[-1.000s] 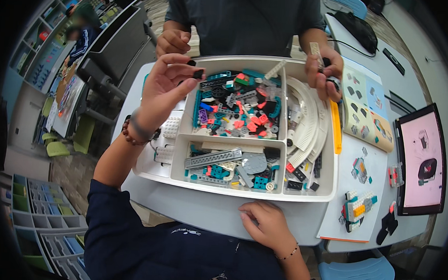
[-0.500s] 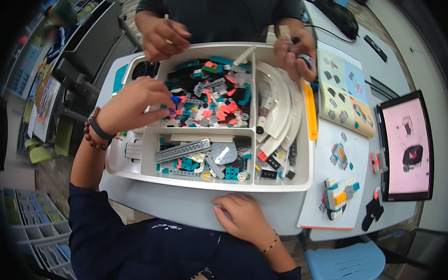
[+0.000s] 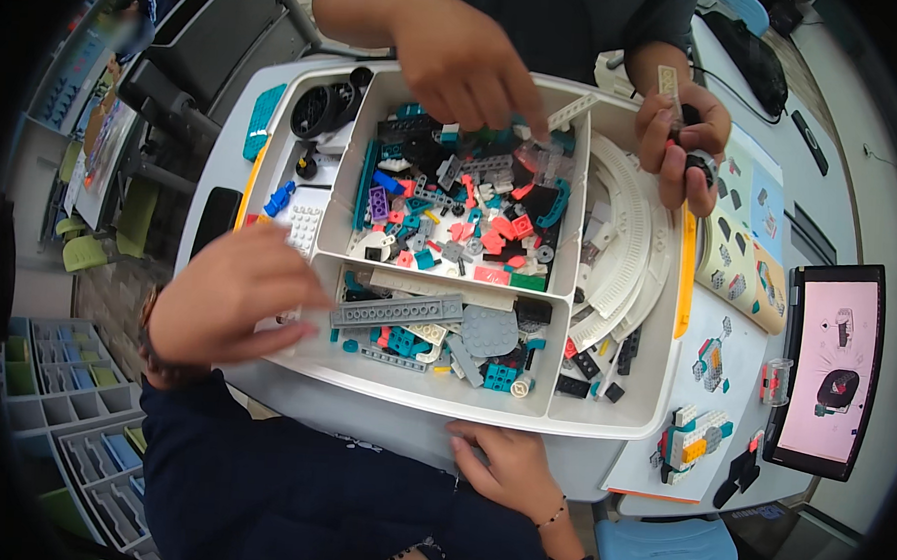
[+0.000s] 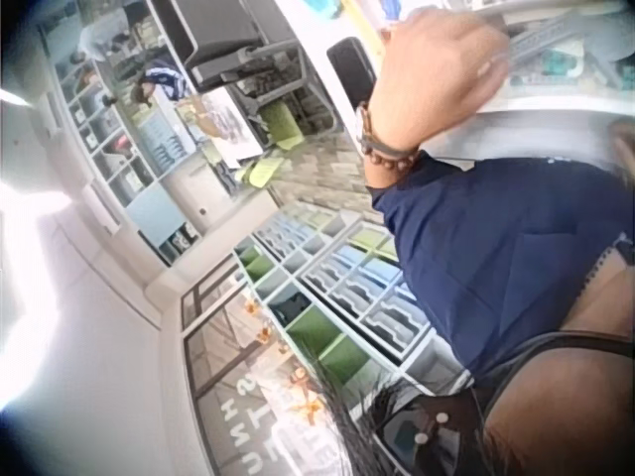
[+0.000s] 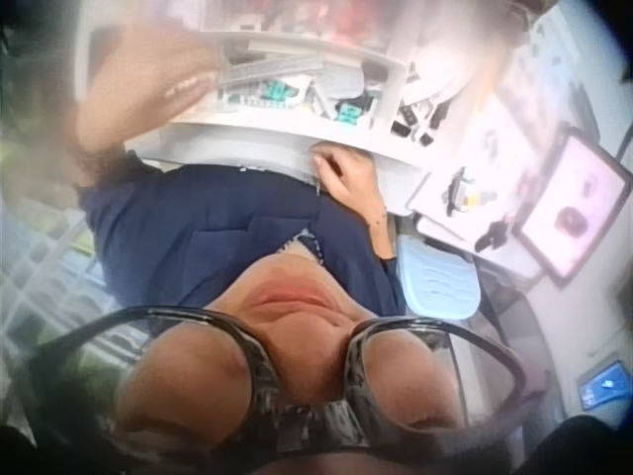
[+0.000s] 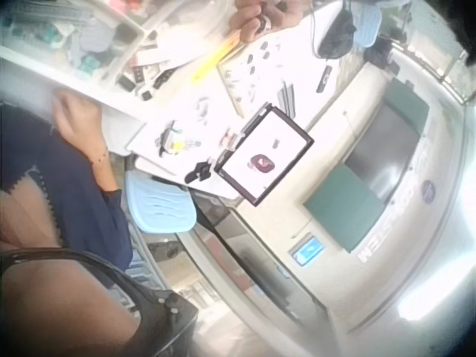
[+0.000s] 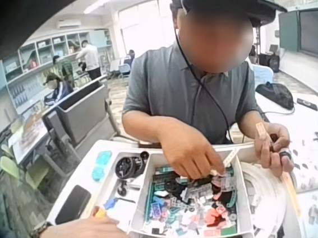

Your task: The person assembles a small structure from colorful interlocking building blocks, selecting pieces from a compartmentalized tray and attaching them to a base plate. They reference a printed instruction manual and a tablet screen while adding and removing individual blocks to match the illustrated steps.

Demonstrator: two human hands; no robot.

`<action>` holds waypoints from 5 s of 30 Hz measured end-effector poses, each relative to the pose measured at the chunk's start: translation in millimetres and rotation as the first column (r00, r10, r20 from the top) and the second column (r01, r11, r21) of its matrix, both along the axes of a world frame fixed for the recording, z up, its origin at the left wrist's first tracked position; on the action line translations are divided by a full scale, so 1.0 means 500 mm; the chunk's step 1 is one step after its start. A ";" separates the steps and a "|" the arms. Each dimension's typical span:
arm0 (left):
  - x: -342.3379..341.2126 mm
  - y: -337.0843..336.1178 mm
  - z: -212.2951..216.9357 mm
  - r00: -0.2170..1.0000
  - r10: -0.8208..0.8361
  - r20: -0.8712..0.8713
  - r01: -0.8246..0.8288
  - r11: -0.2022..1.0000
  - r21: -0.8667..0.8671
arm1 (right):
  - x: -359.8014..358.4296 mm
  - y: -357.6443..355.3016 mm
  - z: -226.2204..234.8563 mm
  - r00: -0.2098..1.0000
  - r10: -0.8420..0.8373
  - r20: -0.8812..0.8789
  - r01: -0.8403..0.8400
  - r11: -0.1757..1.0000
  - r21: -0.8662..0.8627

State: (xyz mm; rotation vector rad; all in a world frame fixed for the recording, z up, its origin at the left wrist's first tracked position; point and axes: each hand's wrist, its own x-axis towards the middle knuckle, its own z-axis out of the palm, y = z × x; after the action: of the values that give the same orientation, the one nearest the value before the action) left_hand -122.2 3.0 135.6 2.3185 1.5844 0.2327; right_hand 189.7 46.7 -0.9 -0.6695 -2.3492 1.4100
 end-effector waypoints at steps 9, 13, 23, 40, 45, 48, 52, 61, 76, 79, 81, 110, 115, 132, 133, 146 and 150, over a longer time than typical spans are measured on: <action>0.045 -0.091 -0.074 0.984 0.101 0.147 -0.126 0.977 0.170 | -0.008 -0.007 0.021 1.000 -0.015 -0.003 0.014 0.978 -0.208; 0.060 -0.071 -0.082 0.974 0.227 0.008 -0.225 0.961 0.162 | -0.029 0.004 0.084 0.907 0.234 -0.351 -0.384 0.802 -0.457; 0.084 -0.042 -0.125 0.992 0.056 -0.113 -0.055 0.998 0.009 | -0.192 -0.148 0.187 0.246 -0.516 -0.821 -0.942 0.072 -0.328; 0.071 -0.054 -0.089 0.952 0.222 0.211 -0.275 0.923 0.268 | -0.209 -0.160 0.152 0.363 -0.469 -0.805 -0.932 -0.174 -0.319; 0.041 -0.064 -0.078 0.919 0.274 0.284 -0.381 0.806 0.453 | -0.224 -0.147 0.134 0.274 -0.454 -0.848 -0.957 -0.047 -0.285; 0.024 -0.071 -0.059 0.907 0.311 0.283 -0.411 0.796 0.445 | -0.238 -0.145 0.138 0.199 -0.451 -0.870 -0.970 0.033 -0.239; 0.015 -0.078 -0.051 0.874 0.312 0.372 -0.451 0.805 0.386 | -0.223 -0.146 0.144 0.332 -0.448 -0.830 -0.941 -0.090 -0.327; 0.036 -0.075 -0.083 0.934 0.096 0.344 -0.188 0.952 0.243 | -0.188 -0.069 0.122 0.539 -0.123 -0.833 -0.842 -0.056 -0.536; 0.100 -0.048 -0.104 0.999 -0.025 0.041 0.019 0.992 0.126 | -0.177 -0.106 0.175 0.068 -0.283 -0.957 -0.964 0.228 -0.136; 0.116 -0.044 -0.094 1.000 0.001 -0.010 0.000 0.993 0.115 | -0.170 -0.102 0.167 -0.038 -0.196 -0.980 -0.933 0.359 -0.035; 0.118 -0.045 -0.102 1.000 0.010 0.012 -0.011 0.995 0.095 | -0.167 -0.094 0.165 -0.090 -0.141 -0.986 -0.901 0.433 0.020; 0.117 -0.052 -0.122 0.996 0.036 0.083 -0.039 0.999 0.035 | -0.081 -0.049 0.167 0.012 -0.046 -0.999 -0.837 0.546 -0.035; 0.119 -0.047 -0.120 0.994 0.029 0.103 -0.032 0.999 0.031 | -0.062 -0.052 0.181 0.134 -0.142 -0.981 -0.884 0.430 -0.184; 0.125 -0.046 -0.118 0.995 0.030 0.099 -0.033 0.999 0.033 | -0.105 -0.046 0.151 -0.020 0.038 -0.999 -0.863 0.503 0.036; 0.125 -0.046 -0.119 0.995 0.031 0.097 -0.035 0.999 0.037 | -0.104 -0.047 0.150 -0.017 0.037 -0.999 -0.874 0.485 0.033; 0.117 -0.055 -0.131 0.992 0.050 0.116 -0.057 0.997 0.061 | 0.108 0.012 0.140 0.734 -0.435 -0.521 0.671 0.584 0.458; 0.129 -0.048 -0.118 0.992 0.020 0.125 -0.031 0.996 0.085 | 0.212 0.031 0.090 0.309 -0.895 -0.322 0.678 -0.029 0.734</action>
State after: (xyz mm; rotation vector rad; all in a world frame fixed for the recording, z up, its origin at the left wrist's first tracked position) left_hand -57.8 -20.8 76.8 2.2994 1.5725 0.4516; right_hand 295.5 62.3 44.2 -1.5903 -1.6807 -0.3478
